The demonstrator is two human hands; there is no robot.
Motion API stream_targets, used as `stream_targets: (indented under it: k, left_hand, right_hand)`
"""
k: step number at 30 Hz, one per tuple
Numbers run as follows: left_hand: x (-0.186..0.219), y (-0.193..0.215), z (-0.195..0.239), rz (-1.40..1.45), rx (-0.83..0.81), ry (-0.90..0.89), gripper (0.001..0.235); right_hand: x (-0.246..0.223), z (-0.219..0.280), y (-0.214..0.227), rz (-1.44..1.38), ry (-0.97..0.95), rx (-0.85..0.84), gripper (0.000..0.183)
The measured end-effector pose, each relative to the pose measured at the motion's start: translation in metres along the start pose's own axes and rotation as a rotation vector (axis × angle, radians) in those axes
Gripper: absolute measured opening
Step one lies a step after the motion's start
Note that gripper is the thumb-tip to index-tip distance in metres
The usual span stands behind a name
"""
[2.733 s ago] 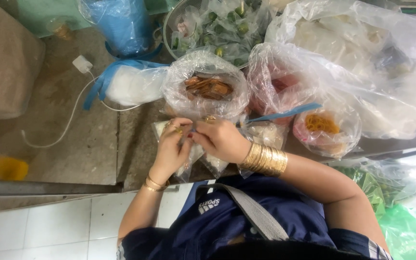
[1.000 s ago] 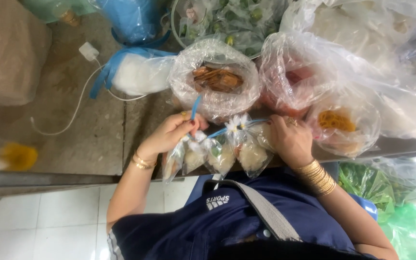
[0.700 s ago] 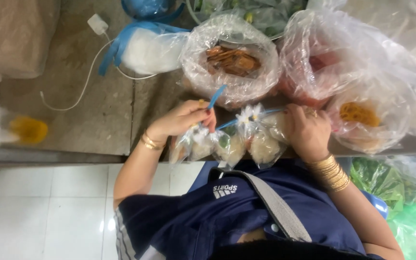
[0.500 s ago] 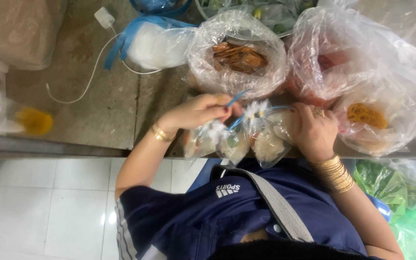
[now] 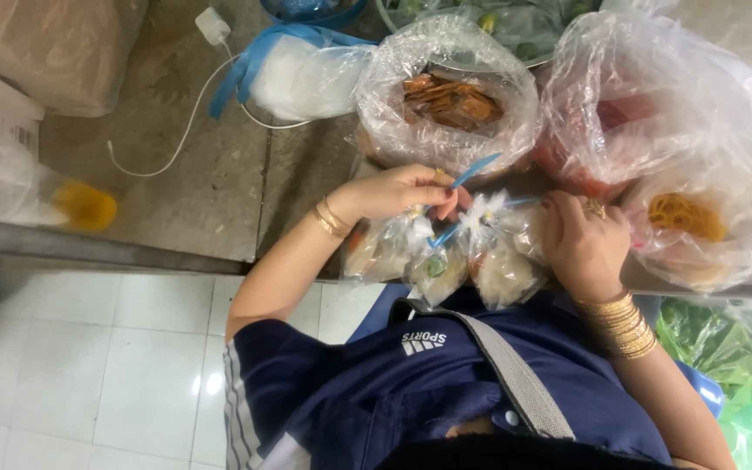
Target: Portioning and bagging various food ingredients into small plastic bags and bundling them together.
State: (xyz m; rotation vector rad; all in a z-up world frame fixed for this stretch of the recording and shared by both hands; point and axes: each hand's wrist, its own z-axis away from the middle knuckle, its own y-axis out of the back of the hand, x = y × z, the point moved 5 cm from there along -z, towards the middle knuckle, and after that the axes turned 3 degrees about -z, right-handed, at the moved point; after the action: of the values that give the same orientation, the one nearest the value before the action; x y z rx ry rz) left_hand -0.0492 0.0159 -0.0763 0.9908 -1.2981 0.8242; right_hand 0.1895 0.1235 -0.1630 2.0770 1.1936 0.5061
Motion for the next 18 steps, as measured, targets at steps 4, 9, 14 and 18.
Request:
stream_targets:
  k: [4,9,14,18]
  left_hand:
    - [-0.009,-0.004,-0.002,0.004,-0.017,-0.008,0.030]
    - [0.008,-0.005,-0.003,-0.011,-0.051,-0.048,0.037]
    - [0.026,-0.012,-0.004,-0.034,-0.046,-0.076,0.037]
    - [0.000,-0.012,-0.006,-0.110,-0.025,-0.125,0.033]
  right_hand:
    - [0.000,0.001,-0.001,0.000,-0.013,0.008,0.008]
    - [-0.001,0.001,0.000,-0.012,-0.018,0.003,0.006]
    - [-0.006,-0.006,0.005,-0.026,-0.028,0.012,0.005]
    - [-0.015,-0.025,0.023,-0.168,-0.028,0.027,0.012]
